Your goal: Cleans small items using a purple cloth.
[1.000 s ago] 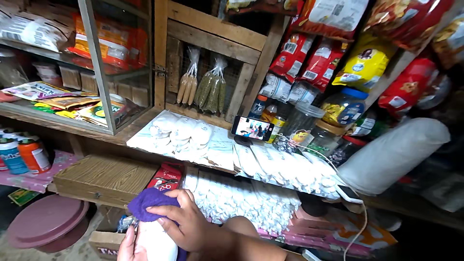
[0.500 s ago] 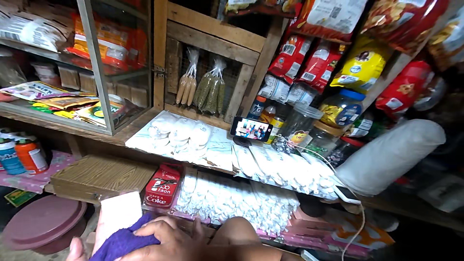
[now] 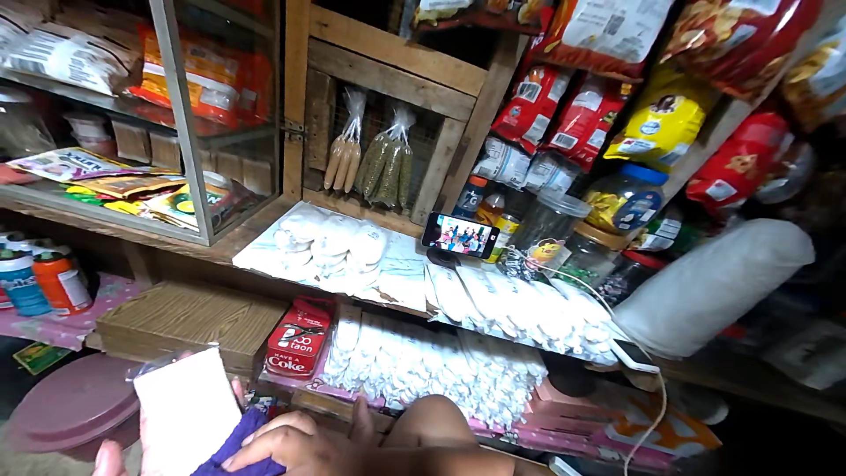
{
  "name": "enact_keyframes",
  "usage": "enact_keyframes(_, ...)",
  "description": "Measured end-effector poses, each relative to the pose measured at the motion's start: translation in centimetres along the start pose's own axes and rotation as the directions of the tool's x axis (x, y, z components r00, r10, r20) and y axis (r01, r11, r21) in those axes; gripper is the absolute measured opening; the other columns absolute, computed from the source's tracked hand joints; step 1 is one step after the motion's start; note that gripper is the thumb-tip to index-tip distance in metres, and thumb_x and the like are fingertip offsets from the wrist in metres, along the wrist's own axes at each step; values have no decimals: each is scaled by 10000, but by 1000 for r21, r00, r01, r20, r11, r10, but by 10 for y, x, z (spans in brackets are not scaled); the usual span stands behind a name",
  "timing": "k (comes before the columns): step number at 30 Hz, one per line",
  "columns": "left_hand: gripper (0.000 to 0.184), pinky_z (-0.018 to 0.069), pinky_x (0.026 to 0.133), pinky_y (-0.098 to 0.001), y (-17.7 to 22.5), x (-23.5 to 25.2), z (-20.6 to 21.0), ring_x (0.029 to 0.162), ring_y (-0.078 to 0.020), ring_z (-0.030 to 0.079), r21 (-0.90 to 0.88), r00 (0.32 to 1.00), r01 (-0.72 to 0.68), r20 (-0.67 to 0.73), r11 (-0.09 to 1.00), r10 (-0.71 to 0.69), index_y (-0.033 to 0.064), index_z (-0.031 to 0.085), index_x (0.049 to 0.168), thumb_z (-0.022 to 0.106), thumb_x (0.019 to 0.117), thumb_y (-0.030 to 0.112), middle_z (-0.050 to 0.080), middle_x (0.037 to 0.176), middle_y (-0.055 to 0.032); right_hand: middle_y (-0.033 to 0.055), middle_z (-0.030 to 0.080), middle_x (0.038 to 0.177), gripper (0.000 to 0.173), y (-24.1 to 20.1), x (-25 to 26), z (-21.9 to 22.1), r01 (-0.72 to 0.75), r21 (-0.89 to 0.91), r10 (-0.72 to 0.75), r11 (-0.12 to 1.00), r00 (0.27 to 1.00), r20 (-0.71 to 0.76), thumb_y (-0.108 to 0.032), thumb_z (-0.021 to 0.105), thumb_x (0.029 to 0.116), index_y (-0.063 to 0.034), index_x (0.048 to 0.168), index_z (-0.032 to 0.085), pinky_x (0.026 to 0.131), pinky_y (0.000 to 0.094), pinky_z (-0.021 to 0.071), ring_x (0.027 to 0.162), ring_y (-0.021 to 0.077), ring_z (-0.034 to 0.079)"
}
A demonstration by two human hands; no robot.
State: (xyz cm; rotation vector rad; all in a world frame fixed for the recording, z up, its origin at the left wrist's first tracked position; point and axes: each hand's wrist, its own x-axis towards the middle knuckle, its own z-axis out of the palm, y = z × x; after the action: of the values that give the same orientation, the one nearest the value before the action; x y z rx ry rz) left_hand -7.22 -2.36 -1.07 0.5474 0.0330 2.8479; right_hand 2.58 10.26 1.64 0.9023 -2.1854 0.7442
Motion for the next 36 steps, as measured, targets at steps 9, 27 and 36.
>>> enact_keyframes(9,337,546,995,-388,-7,-17,16,1135,-239,684,3,971,239,3,971,-239,82,701,1193,615,965,315,716,1190,-139,220,646,1195,227,21,-4,-17,-35,-53,33,998,999,-38,-168,570,1021,-148,1135,765,1026,419,493,1145,323,614)
enact_keyframes(27,351,578,921,-272,-22,-25,23,1056,-70,697,203,988,147,20,968,-154,154,711,1162,399,1076,293,750,1110,4,267,595,1240,329,37,-11,-24,-323,43,326,946,936,-135,-180,522,1041,-53,1291,694,1034,406,497,1182,318,589)
enact_keyframes(36,483,569,948,-397,-3,-8,10,1092,-219,694,117,993,115,-32,986,-112,89,690,1179,324,1084,390,727,1135,-115,271,611,1179,290,33,-16,-10,-136,118,140,984,990,-28,-184,535,1040,-52,1200,738,1039,380,485,1152,319,599)
